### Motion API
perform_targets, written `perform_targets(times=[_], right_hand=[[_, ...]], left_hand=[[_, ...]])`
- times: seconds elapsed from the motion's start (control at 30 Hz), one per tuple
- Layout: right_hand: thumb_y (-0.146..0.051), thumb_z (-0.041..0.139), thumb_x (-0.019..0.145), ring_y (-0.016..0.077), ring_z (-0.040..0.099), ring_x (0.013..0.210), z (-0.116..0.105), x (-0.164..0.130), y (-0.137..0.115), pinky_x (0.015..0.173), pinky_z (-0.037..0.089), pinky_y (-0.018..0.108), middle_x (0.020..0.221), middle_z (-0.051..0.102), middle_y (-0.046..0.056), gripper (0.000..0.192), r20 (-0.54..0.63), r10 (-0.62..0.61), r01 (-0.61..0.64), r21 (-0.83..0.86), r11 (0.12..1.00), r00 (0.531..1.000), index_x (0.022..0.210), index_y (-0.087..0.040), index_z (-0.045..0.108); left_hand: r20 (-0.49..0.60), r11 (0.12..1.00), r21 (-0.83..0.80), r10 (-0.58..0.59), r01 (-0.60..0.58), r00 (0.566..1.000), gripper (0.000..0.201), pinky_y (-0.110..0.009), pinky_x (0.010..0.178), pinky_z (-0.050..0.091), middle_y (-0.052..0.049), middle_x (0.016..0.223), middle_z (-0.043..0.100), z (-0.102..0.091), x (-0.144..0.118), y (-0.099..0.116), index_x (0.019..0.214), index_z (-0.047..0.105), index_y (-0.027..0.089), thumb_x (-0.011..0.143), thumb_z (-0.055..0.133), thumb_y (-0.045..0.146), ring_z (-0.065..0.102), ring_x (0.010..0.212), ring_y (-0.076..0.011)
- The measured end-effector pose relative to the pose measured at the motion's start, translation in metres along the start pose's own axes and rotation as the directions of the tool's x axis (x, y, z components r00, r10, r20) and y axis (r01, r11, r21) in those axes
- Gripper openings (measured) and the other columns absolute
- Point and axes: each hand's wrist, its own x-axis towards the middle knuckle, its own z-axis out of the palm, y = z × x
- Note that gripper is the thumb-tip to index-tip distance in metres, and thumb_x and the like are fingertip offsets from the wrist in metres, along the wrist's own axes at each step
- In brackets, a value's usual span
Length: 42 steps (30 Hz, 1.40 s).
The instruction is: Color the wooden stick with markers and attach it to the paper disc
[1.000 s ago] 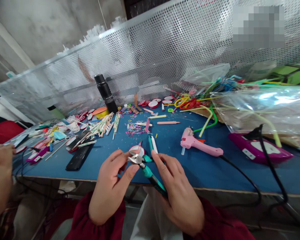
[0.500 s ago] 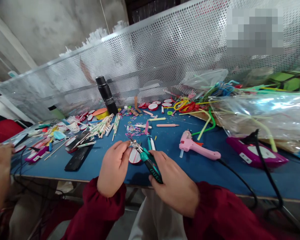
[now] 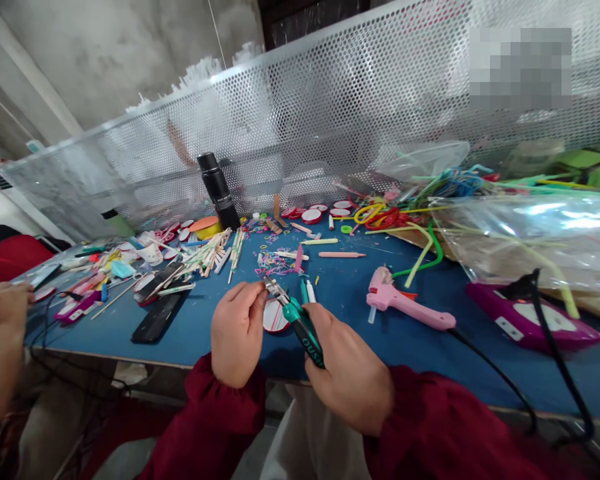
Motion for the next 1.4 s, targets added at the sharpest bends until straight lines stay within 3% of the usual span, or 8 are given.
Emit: perform_targets(times=[0.17,0.37,0.67,1.2,1.4], right_hand=[[-0.012,0.045,0.081,0.0278,0.073,0.107,-0.001,0.008,0.001,0.089,0.060,0.039,0.107,0.073,0.010,0.059,0.053,0.003,-0.005,0.042,0.999,0.999,0.139,-0.019,0.050],[-0.009,0.046,0.078,0.0281,0.064,0.128,-0.001,0.007,0.002,0.105,0.055,0.044,0.132,0.066,0.012,0.080,0.039,-0.057,0.054,0.063,0.997,0.998,0.157,-0.021,0.033],[-0.009,0.048,0.079,0.0295,0.060,0.133,-0.001,-0.002,0.005,0.107,0.054,0.045,0.142,0.060,0.012,0.088,0.004,-0.095,0.095,-0.007,0.995,0.996,0.161,-0.024,0.022],[-0.016,0.051,0.085,0.0292,0.064,0.127,-0.006,-0.001,0.003,0.105,0.056,0.045,0.135,0.065,0.011,0.072,0.014,-0.070,0.070,0.012,0.997,0.997,0.154,-0.025,0.035],[-0.017,0.047,0.085,0.0284,0.072,0.111,-0.002,0.000,0.002,0.090,0.061,0.041,0.120,0.071,0.012,0.052,0.011,-0.029,0.029,0.018,0.999,1.000,0.137,-0.021,0.047]], left_hand=[[-0.013,0.999,0.032,-0.009,0.009,1.000,0.023,-0.029,0.079,0.046,-0.006,0.091,0.070,0.005,0.001,-0.006,0.102,0.071,0.019,0.103,0.048,0.020,0.063,0.089,-0.0198],[0.017,0.997,0.083,-0.002,0.000,1.000,0.023,-0.030,0.080,0.046,-0.007,0.093,0.072,0.000,0.000,-0.006,0.099,0.070,0.020,0.101,0.048,0.014,0.066,0.091,-0.0208],[0.070,0.996,0.082,0.015,-0.021,0.997,0.026,-0.028,0.074,0.042,-0.005,0.085,0.069,-0.008,-0.002,-0.004,0.092,0.066,0.020,0.103,0.044,0.018,0.063,0.083,-0.0189],[0.166,0.998,0.060,0.014,-0.025,0.986,0.025,-0.027,0.066,0.036,-0.002,0.076,0.060,-0.012,0.003,-0.007,0.084,0.058,0.021,0.102,0.041,0.015,0.055,0.072,-0.0168],[0.177,0.998,0.058,0.002,-0.012,0.984,0.025,-0.027,0.066,0.034,-0.001,0.075,0.059,-0.010,0.005,-0.007,0.083,0.055,0.021,0.102,0.041,0.016,0.054,0.071,-0.0165]])
